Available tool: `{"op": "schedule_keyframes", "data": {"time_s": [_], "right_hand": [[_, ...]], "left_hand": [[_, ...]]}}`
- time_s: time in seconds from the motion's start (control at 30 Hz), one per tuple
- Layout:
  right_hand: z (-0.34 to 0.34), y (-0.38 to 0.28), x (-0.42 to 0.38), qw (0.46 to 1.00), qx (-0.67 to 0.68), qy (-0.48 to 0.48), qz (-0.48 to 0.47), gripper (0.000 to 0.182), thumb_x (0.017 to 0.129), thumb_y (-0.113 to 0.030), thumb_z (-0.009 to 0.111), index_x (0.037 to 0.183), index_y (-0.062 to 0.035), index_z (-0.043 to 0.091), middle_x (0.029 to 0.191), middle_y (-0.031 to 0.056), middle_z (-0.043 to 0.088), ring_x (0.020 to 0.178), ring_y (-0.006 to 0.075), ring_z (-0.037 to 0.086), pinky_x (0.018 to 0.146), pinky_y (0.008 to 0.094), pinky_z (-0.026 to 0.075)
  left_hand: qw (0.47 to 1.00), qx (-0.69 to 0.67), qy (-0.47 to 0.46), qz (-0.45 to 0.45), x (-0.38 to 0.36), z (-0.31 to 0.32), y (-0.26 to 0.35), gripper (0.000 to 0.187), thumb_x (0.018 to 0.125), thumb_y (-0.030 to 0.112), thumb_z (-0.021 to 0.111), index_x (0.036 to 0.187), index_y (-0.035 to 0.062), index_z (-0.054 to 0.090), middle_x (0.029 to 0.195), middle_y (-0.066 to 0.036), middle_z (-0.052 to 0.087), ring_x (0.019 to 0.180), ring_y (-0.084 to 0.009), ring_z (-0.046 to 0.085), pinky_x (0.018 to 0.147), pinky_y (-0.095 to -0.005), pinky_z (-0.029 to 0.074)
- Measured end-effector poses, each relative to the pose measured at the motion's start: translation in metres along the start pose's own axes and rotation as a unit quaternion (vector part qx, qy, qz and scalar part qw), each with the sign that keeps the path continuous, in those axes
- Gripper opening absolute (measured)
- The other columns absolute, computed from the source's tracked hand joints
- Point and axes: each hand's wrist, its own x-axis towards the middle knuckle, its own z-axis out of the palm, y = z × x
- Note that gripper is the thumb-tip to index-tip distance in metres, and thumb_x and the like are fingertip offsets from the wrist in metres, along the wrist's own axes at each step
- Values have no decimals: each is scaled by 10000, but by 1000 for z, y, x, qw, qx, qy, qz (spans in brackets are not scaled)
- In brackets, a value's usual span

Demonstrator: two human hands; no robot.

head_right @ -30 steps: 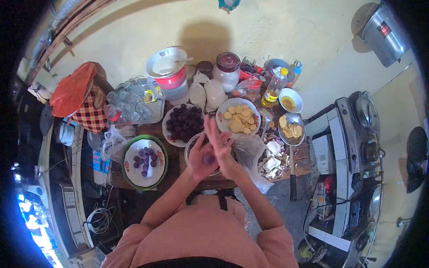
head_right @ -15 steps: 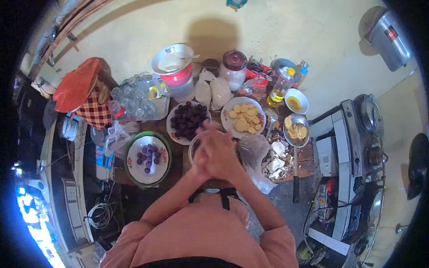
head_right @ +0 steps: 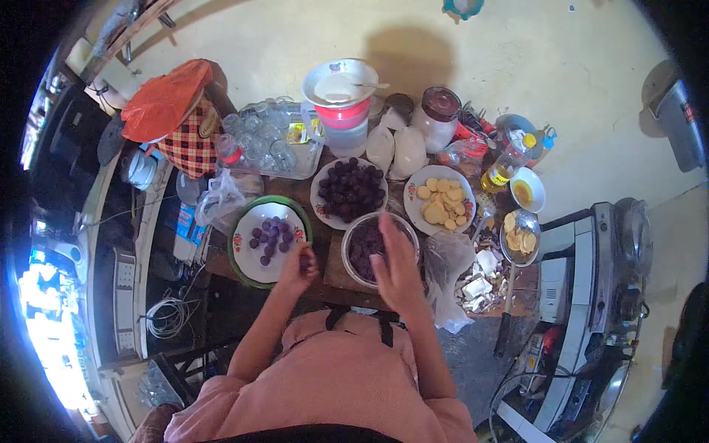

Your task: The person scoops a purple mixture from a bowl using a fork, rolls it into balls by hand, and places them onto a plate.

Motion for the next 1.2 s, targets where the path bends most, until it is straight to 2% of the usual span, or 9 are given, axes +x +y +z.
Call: {"op": "schedule_keyframes", "data": {"time_s": [0.07, 0.2, 0.3, 0.4, 0.47, 0.67, 0.97, 1.07, 1.2], "right_hand": [[-12, 13, -17, 995, 19, 17, 95, 471, 904, -218, 448, 1322, -26, 346, 1298, 174, 424, 1130, 324, 468, 957, 414, 333], [-39, 34, -47, 975, -47, 22, 215, 390, 889, -216, 488, 1219, -12, 447, 1101, 190, 522, 954, 321, 534, 845, 394, 393], [-44, 69, -75, 960, -202, 49, 190, 325, 888, -229, 507, 1129, -11, 487, 951, 169, 512, 828, 270, 515, 738, 375, 403], [-41, 80, -97, 945, -212, 84, 236, 275, 887, -224, 534, 1070, -24, 488, 756, 94, 482, 667, 154, 455, 596, 315, 386], [-36, 78, -105, 928, -146, 52, 338, 270, 881, -235, 550, 1043, -28, 485, 700, 66, 496, 607, 135, 456, 545, 289, 380], [-1, 89, -102, 873, 272, 101, 391, 252, 892, -262, 545, 1019, -46, 523, 621, -2, 506, 515, 62, 446, 469, 208, 343], [29, 86, -48, 978, -83, 121, 150, 257, 932, -215, 437, 856, -14, 578, 681, 106, 579, 595, 227, 561, 556, 328, 426], [9, 54, -37, 969, -180, 91, 139, 222, 916, -157, 434, 828, 12, 546, 749, 193, 589, 677, 372, 559, 615, 426, 444], [6, 56, -43, 961, -224, 100, 127, 229, 916, -164, 434, 807, 13, 530, 709, 187, 572, 668, 368, 557, 611, 431, 440]], "left_hand": [[961, 219, 121, 115, 1, -36, 14, 260, 806, 309, 569, 744, 57, 574, 658, -63, 571, 528, -154, 521, 455, -263, 402], [638, 665, 225, 315, 24, -112, 24, 310, 815, 317, 528, 925, 36, 598, 821, -132, 632, 690, -284, 614, 603, -384, 477], [555, 703, 318, 311, -26, -63, 36, 287, 817, 307, 521, 950, 64, 597, 864, -132, 633, 832, -341, 605, 720, -428, 467], [602, 679, 341, 243, -51, -43, 57, 273, 823, 318, 522, 958, 92, 595, 891, -115, 639, 850, -324, 607, 712, -429, 471], [561, 692, 351, 287, -50, -57, 65, 236, 833, 302, 523, 961, 118, 595, 865, -97, 650, 795, -330, 618, 680, -441, 477], [594, 620, 368, 357, -49, -74, 91, 256, 850, 282, 542, 974, 66, 599, 769, -107, 652, 636, -229, 642, 578, -355, 481], [692, 508, 307, 412, -53, -50, 89, 248, 886, 221, 508, 1004, 16, 583, 758, -73, 654, 524, -128, 595, 472, -254, 446], [696, 512, 310, 398, -49, -49, 83, 242, 892, 217, 499, 1006, 21, 582, 765, -77, 653, 529, -121, 597, 451, -247, 432], [709, 494, 296, 406, -47, -45, 78, 237, 892, 217, 498, 1010, 31, 584, 762, -83, 650, 532, -115, 597, 448, -245, 425]]}}
